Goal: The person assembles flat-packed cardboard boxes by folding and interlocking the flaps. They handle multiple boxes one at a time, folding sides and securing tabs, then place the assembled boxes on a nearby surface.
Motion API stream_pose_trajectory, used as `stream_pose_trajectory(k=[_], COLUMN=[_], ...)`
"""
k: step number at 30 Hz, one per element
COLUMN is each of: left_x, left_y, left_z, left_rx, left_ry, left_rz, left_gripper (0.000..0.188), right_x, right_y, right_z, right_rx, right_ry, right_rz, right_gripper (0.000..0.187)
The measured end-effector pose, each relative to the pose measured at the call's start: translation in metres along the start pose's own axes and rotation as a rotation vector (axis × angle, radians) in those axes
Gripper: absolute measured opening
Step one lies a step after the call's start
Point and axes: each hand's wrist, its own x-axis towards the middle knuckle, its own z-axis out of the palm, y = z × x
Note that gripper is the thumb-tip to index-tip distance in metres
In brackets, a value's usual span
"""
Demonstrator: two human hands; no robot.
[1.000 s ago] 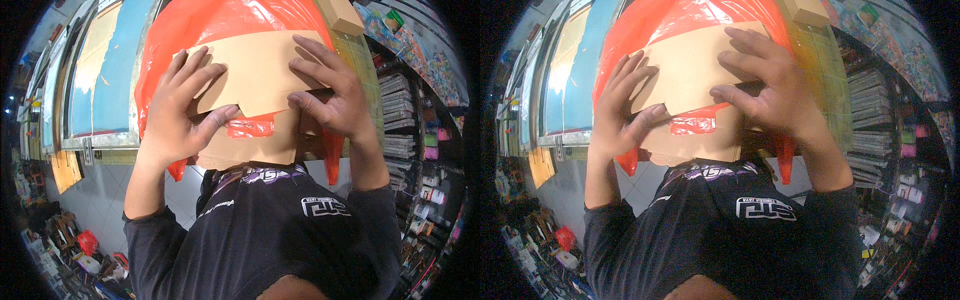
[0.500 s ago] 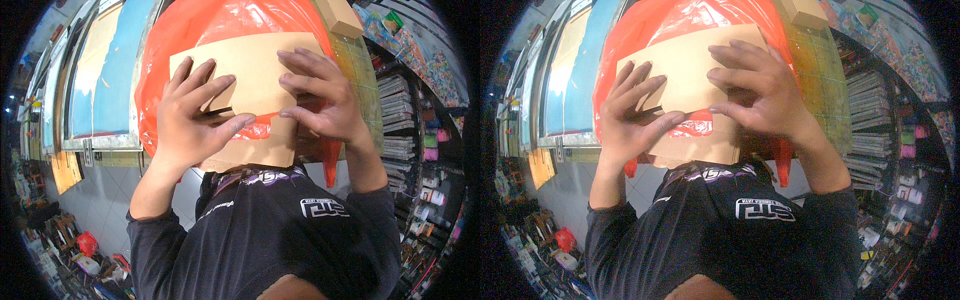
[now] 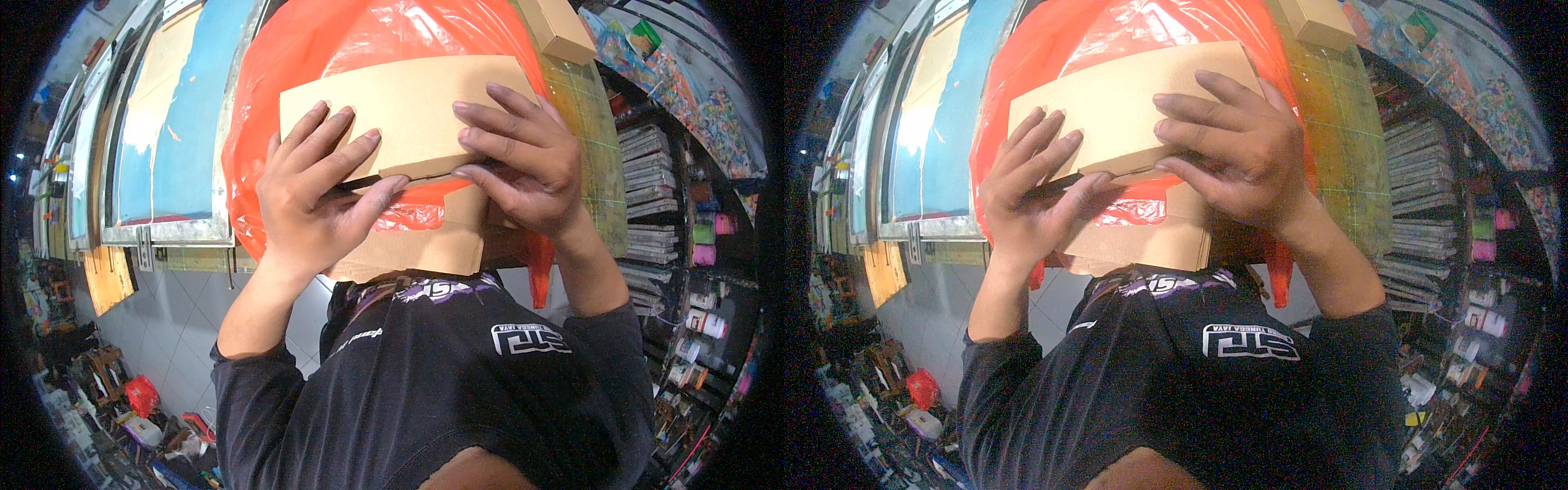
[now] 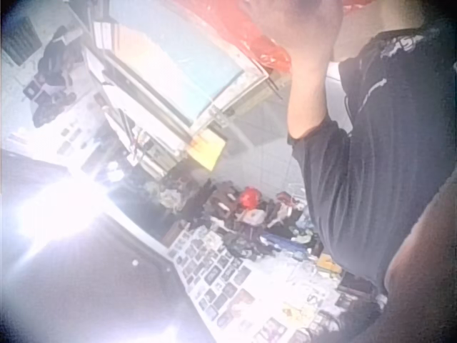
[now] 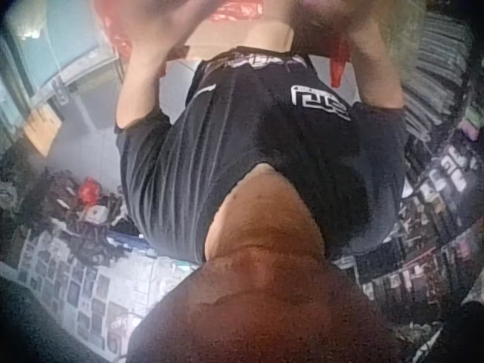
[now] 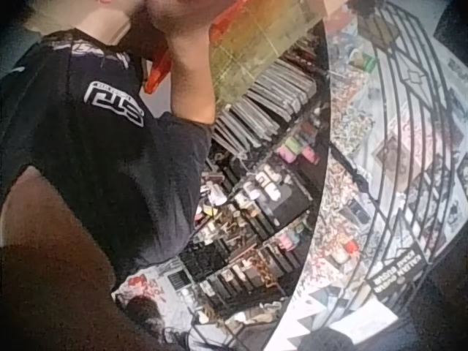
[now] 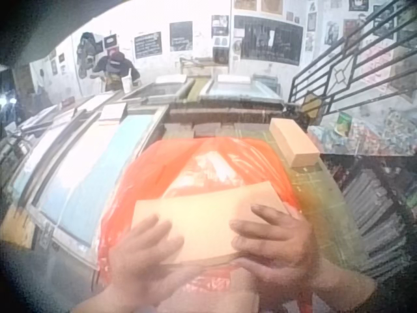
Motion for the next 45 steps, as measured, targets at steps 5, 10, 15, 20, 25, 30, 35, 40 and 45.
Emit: stream_pose_trajectory(k=[5, 10, 15, 20, 25, 30, 35, 40, 45], left_x=[-0.003, -0.004, 0.002, 0.015, 0.022, 0.026, 0.026, 0.022, 0.019], left_y=[-0.001, -0.003, -0.01, -0.024, -0.028, -0.029, -0.031, -0.033, -0.034], left_z=[-0.001, 0.002, 0.006, 0.013, 0.013, 0.013, 0.016, 0.017, 0.016], left_rx=[0.016, 0.022, 0.025, -0.06, -0.118, -0.132, -0.077, 0.164, 0.284], left_ry=[-0.01, 0.001, 0.014, 0.05, 0.028, 0.015, 0.043, 0.05, 0.023], left_rz=[0.029, 0.035, 0.038, -0.005, -0.069, -0.079, -0.02, 0.154, 0.328], left_gripper=[0.042, 0.042, 0.04, 0.037, 0.035, 0.034, 0.033, 0.031, 0.037], right_x=[0.001, -0.002, 0.0, 0.009, 0.013, 0.015, 0.013, 0.008, 0.005], right_y=[-0.002, 0.0, 0.002, 0.012, 0.019, 0.02, 0.02, 0.026, 0.025], right_z=[-0.006, -0.002, 0.005, 0.016, 0.02, 0.022, 0.025, 0.029, 0.026], right_rx=[0.011, 0.029, 0.001, -0.023, -0.005, 0.004, -0.043, -0.133, -0.122], right_ry=[-0.074, -0.044, 0.021, 0.095, 0.1, 0.115, 0.13, 0.129, 0.114], right_rz=[-0.012, -0.008, 0.01, 0.04, 0.072, 0.07, 0.042, -0.044, -0.061], right_gripper=[0.034, 0.028, 0.023, 0.017, 0.017, 0.017, 0.017, 0.019, 0.02])
